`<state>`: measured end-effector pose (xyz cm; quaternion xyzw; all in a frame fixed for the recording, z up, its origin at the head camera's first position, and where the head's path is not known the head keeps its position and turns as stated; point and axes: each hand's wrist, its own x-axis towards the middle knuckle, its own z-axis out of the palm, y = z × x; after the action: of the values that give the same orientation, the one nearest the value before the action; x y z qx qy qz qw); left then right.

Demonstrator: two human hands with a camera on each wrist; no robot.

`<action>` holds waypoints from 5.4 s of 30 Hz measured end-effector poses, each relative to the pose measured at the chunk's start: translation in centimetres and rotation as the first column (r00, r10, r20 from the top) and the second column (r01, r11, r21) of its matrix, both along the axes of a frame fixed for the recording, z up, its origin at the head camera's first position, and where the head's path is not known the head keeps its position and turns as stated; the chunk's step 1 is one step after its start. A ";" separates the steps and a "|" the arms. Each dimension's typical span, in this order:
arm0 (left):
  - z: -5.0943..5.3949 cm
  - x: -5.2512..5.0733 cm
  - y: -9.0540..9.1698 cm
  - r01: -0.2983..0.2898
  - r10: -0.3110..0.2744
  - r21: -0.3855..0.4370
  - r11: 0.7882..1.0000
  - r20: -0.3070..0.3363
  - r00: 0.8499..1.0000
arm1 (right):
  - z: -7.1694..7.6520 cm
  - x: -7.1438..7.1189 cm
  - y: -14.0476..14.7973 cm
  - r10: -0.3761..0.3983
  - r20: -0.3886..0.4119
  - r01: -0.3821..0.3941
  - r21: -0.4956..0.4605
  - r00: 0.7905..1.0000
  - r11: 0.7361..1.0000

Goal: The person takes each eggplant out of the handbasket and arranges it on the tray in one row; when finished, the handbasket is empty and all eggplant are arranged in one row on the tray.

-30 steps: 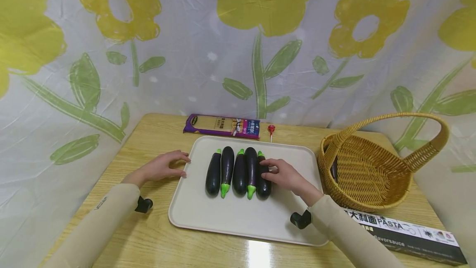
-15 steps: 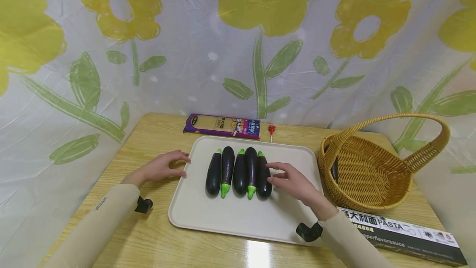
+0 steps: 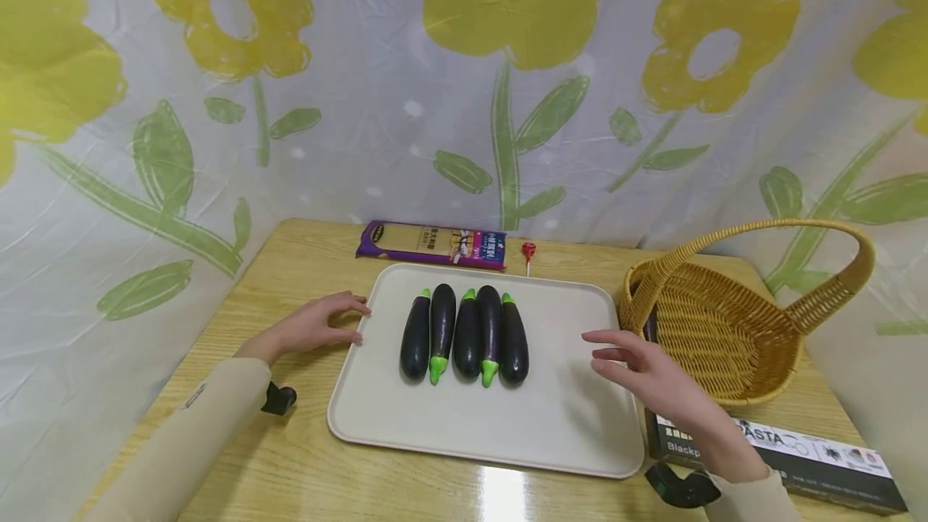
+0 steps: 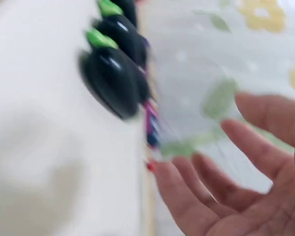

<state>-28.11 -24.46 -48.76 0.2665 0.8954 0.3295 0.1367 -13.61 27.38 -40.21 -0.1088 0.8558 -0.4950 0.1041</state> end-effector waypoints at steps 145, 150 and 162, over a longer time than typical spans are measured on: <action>-0.1 -0.4 0.0 0.033 -0.033 0.001 0.999 -0.044 0.998 | -1.6 -5.5 -3.4 0.163 0.050 -0.168 0.130 0.985 0.977; -0.1 -0.4 0.1 0.035 -0.035 -0.004 0.999 -0.047 0.998 | -3.0 -7.2 -4.5 0.137 0.079 -0.145 0.104 0.987 0.984; 0.0 -0.3 0.0 0.024 -0.024 -0.004 1.000 -0.031 0.999 | -4.2 -9.1 -5.6 0.093 0.068 -0.103 0.155 0.993 0.983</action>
<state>-28.37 -24.50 -48.76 0.2819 0.8948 0.3220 0.1274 -22.69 21.76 -44.38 -0.1271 0.8824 -0.4228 0.1624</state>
